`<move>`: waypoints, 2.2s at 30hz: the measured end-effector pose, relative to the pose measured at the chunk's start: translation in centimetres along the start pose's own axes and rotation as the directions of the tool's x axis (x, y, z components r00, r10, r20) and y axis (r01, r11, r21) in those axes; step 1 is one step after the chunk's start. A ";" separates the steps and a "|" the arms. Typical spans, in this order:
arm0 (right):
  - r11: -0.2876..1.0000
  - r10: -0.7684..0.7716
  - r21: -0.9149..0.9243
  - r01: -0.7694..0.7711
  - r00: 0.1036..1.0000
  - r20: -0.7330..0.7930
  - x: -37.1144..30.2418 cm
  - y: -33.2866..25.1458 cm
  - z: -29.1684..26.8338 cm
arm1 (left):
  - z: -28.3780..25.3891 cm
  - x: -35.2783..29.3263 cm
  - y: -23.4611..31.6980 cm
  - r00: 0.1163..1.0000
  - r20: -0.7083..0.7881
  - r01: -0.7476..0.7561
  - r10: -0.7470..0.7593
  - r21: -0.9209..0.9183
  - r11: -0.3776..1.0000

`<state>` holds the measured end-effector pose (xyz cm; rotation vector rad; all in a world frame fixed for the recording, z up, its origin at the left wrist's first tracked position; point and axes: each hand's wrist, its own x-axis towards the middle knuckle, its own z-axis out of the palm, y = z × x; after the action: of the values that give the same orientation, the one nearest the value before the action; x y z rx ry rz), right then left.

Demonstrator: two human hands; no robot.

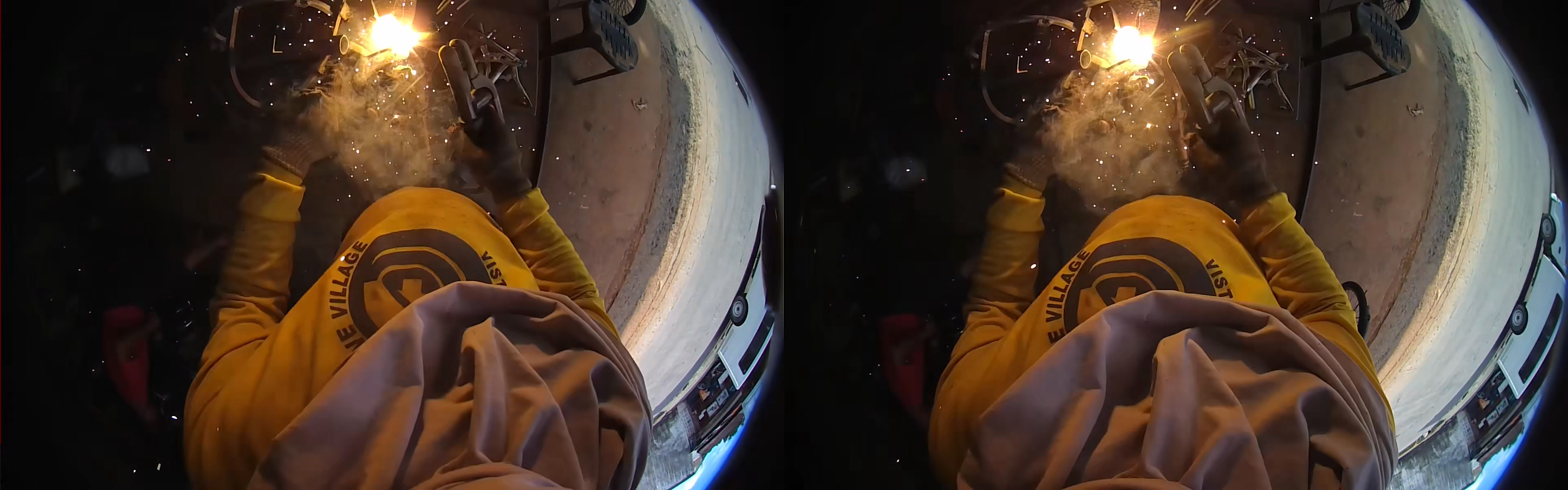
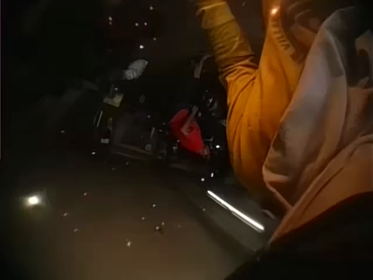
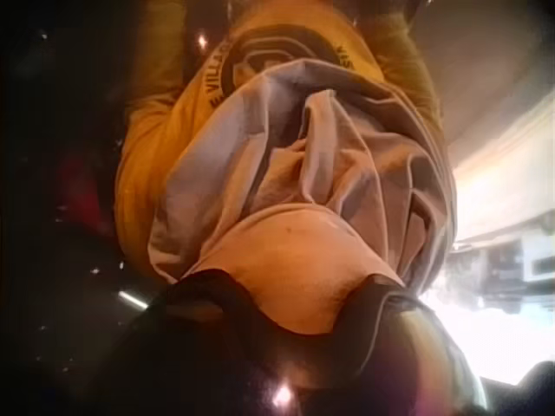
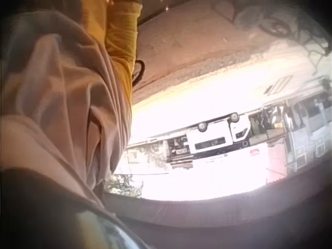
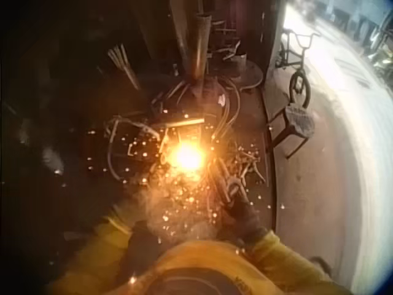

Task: The person welds metal rods together to form a circular frame and then uses an angle grinder to smooth the joints.

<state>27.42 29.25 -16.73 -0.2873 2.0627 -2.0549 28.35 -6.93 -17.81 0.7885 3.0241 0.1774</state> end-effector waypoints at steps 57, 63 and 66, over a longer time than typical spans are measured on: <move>0.905 0.425 0.199 -0.375 0.821 -0.381 1.1 11.6 -4.5 | 1.2 9.4 1.1 0.943 0.136 0.240 -0.303 0.352 0.905; 0.916 0.387 0.236 -0.324 0.870 -0.306 -1.6 3.8 -5.8 | 3.1 6.1 -0.8 0.923 0.044 0.385 -0.382 -0.076 0.920; 0.920 0.386 0.210 -0.330 0.857 -0.343 -1.8 4.3 -6.4 | -2.0 8.1 3.1 0.922 0.076 0.386 -0.379 -0.120 0.915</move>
<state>27.33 35.87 -21.00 0.5269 1.9502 -2.1215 22.71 -0.55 -15.32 0.1776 3.0015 0.3393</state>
